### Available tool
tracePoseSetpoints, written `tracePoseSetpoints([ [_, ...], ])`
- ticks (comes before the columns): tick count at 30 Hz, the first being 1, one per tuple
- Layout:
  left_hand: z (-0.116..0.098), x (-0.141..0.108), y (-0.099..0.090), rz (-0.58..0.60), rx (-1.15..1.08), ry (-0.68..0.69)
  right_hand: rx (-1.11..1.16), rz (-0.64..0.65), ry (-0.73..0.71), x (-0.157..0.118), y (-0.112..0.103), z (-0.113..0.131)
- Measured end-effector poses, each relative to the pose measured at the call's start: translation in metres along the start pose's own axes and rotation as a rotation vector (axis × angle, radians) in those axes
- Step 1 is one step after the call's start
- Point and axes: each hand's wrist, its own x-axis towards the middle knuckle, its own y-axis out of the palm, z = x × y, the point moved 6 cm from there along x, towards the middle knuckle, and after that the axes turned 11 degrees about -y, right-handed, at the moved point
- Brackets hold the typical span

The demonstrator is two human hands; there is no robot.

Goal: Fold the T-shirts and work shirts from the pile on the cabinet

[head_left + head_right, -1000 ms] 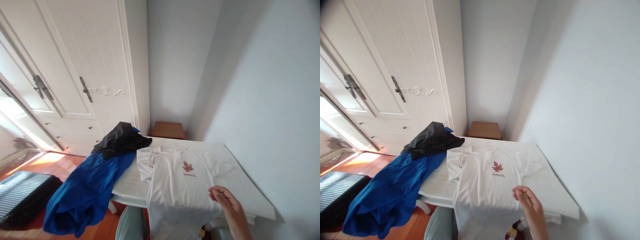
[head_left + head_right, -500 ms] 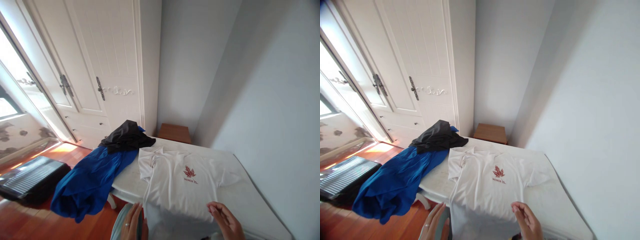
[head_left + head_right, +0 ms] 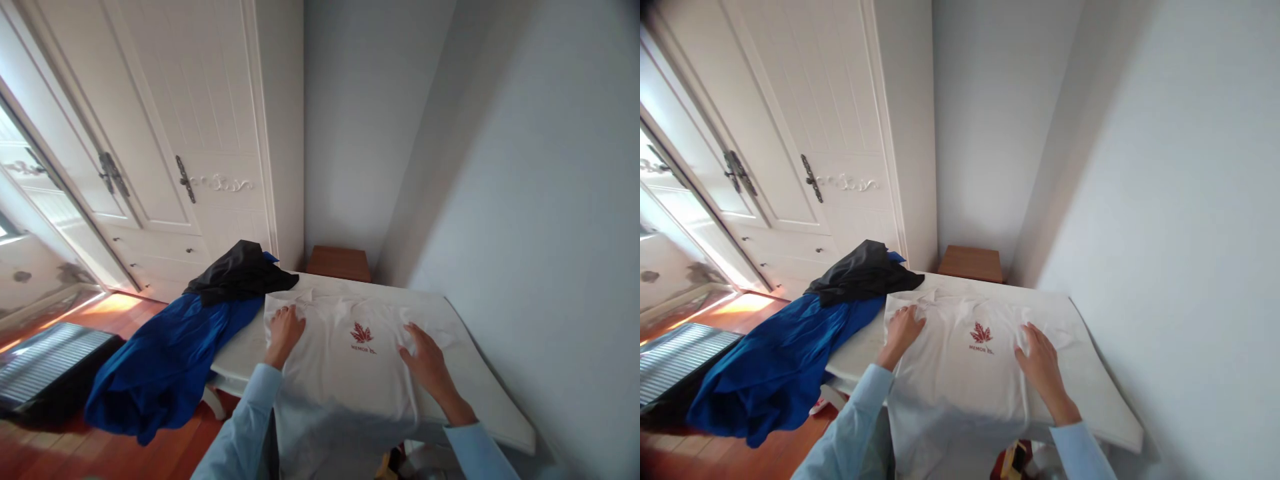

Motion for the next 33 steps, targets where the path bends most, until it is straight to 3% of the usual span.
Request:
tracePoseSetpoints([
  [4,0.018,0.028,0.001,0.116,-0.129,-0.047,-0.161,0.281,0.125,0.013,0.017,-0.041],
  [7,0.038,0.043,-0.015,0.081,-0.384,-0.106,-0.077,0.312,0.068,0.010,0.012,-0.060],
  [11,0.087,0.048,-0.055,-0.229,-0.948,-0.421,-0.031,0.216,0.044,-0.001,-0.008,-0.077],
  [14,0.115,0.043,-0.088,-0.484,-1.067,-0.526,-0.042,0.181,0.067,-0.008,-0.020,-0.086],
  [20,0.135,0.037,-0.154,-0.784,-0.953,-0.472,-0.186,0.239,0.064,-0.006,-0.024,-0.089],
  [22,0.125,0.029,-0.170,-0.883,-0.850,-0.361,-0.208,0.228,0.051,-0.002,-0.022,-0.082],
  [23,0.113,0.026,-0.173,-0.874,-0.769,-0.259,-0.198,0.211,0.032,0.000,-0.020,-0.076],
  [25,0.079,0.022,-0.163,-0.695,-0.574,-0.001,-0.149,0.191,-0.029,0.005,-0.014,-0.059],
  [28,0.025,0.009,-0.100,-0.171,-0.302,0.295,-0.065,0.230,-0.135,0.013,0.004,-0.026],
  [31,0.000,-0.008,-0.025,0.186,0.071,0.391,-0.011,0.270,-0.213,0.023,0.026,0.008],
  [33,-0.001,-0.013,0.011,0.309,0.279,0.370,-0.001,0.297,-0.252,0.032,0.040,0.026],
])
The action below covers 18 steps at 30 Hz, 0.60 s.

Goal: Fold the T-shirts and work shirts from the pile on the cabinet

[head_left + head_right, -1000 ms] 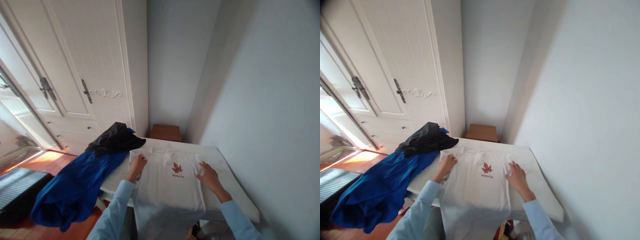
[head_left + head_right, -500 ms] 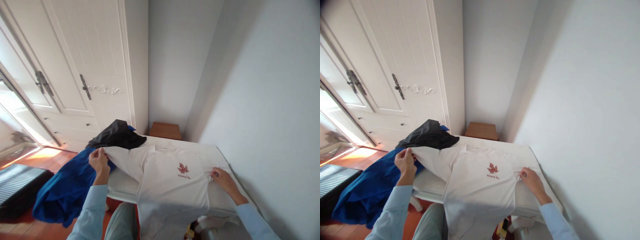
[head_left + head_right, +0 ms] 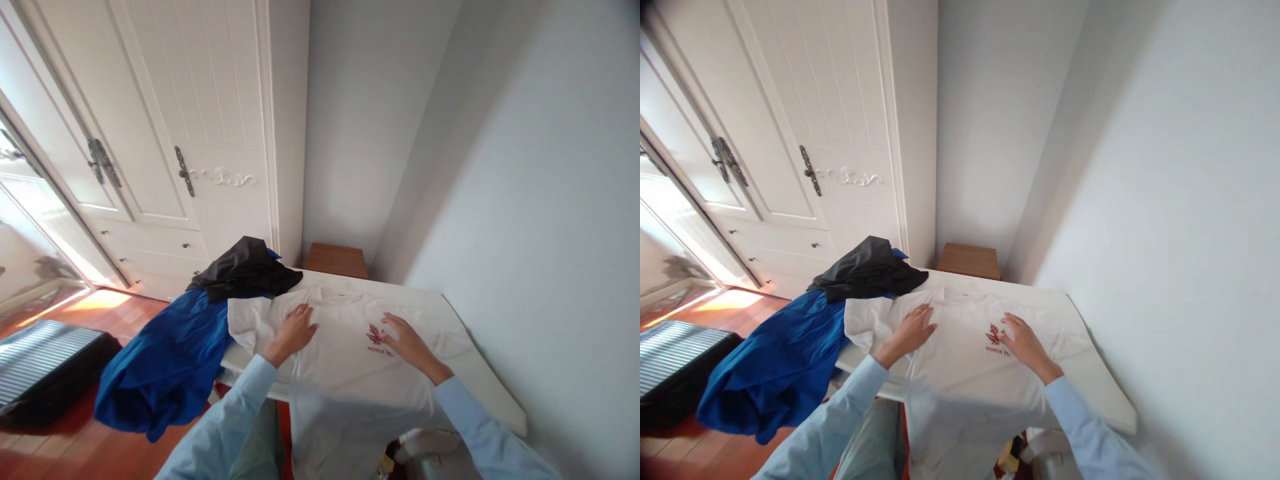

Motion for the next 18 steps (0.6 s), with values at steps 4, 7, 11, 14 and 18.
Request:
tracePoseSetpoints([
  [4,0.005,0.012,0.028,0.106,0.140,-0.015,-0.077,0.087,0.012,0.031,0.018,0.004],
  [7,0.014,0.021,0.029,0.127,0.149,0.020,-0.172,0.145,0.089,0.049,0.027,-0.012],
  [11,0.024,0.035,0.025,0.161,0.177,0.044,-0.257,0.209,0.184,0.063,0.034,-0.039],
  [14,0.027,0.045,0.022,0.158,0.197,0.067,-0.278,0.214,0.209,0.069,0.034,-0.055],
  [18,0.029,0.054,0.023,0.113,0.195,0.083,-0.297,0.208,0.206,0.075,0.033,-0.072],
])
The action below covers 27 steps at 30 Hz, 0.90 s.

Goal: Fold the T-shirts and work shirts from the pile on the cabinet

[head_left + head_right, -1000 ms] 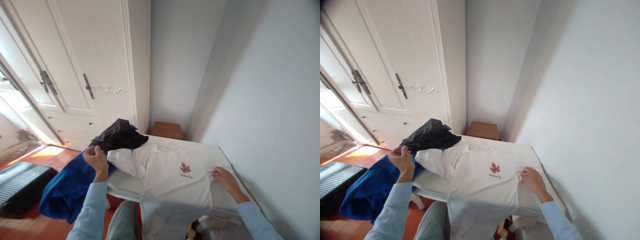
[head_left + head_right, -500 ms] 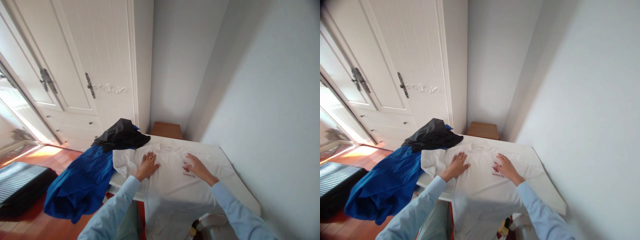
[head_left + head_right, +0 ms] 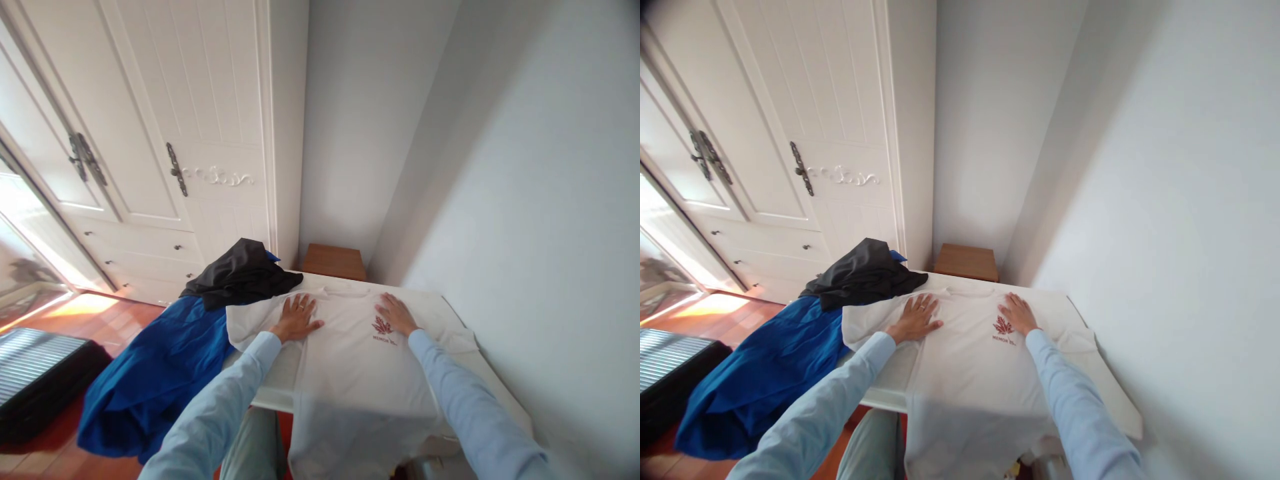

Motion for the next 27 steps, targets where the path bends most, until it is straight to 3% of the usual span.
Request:
tracePoseSetpoints([
  [3,0.004,0.004,0.004,-0.071,0.005,0.019,-0.016,-0.002,-0.008,0.006,0.002,-0.012],
  [7,0.012,0.010,0.007,-0.157,0.038,0.146,-0.039,-0.002,-0.044,0.013,0.007,-0.029],
  [13,0.029,0.017,0.005,-0.113,0.081,0.343,-0.083,-0.077,-0.190,0.019,0.017,-0.051],
  [19,0.036,0.019,-0.001,-0.099,0.069,0.440,-0.109,-0.075,-0.215,0.020,0.018,-0.054],
  [24,0.027,0.014,-0.012,-0.110,0.013,0.299,-0.166,-0.026,-0.181,0.016,0.009,-0.041],
  [27,0.010,-0.006,-0.025,-0.192,-0.080,0.167,-0.210,-0.081,-0.202,0.015,-0.005,-0.019],
])
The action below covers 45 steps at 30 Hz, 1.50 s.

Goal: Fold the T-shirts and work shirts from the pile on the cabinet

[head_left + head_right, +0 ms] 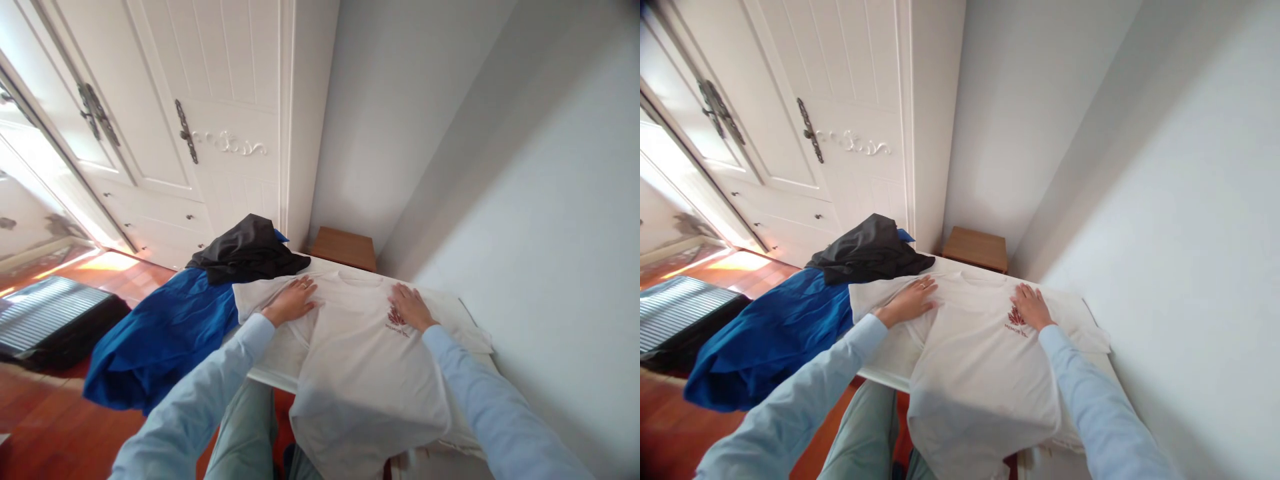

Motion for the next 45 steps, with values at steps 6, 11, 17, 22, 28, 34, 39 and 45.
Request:
tracePoseSetpoints([
  [6,-0.040,-0.068,-0.009,-0.257,-0.242,-0.176,0.289,-0.128,-0.109,-0.026,-0.041,0.076],
  [11,-0.048,-0.097,0.018,-0.191,-0.254,-0.106,0.488,-0.080,-0.363,-0.092,-0.059,0.165],
  [17,-0.031,-0.097,0.016,-0.064,-0.159,-0.101,0.541,0.022,-0.317,-0.140,-0.046,0.164],
  [22,-0.008,-0.102,-0.003,-0.063,-0.095,-0.154,0.623,-0.048,-0.272,-0.157,-0.043,0.131],
  [28,0.005,-0.095,-0.015,-0.022,-0.037,-0.166,0.774,-0.090,-0.222,-0.158,-0.050,0.124],
  [34,-0.022,-0.104,-0.039,-0.178,-0.317,-0.167,1.316,-0.397,0.090,-0.157,-0.067,0.134],
  [39,-0.099,-0.142,-0.038,-0.317,-0.962,-0.313,1.924,-1.039,0.303,-0.159,-0.087,0.161],
  [45,-0.197,-0.166,0.020,0.140,-1.501,-0.410,2.099,-1.086,0.342,-0.141,-0.106,0.209],
])
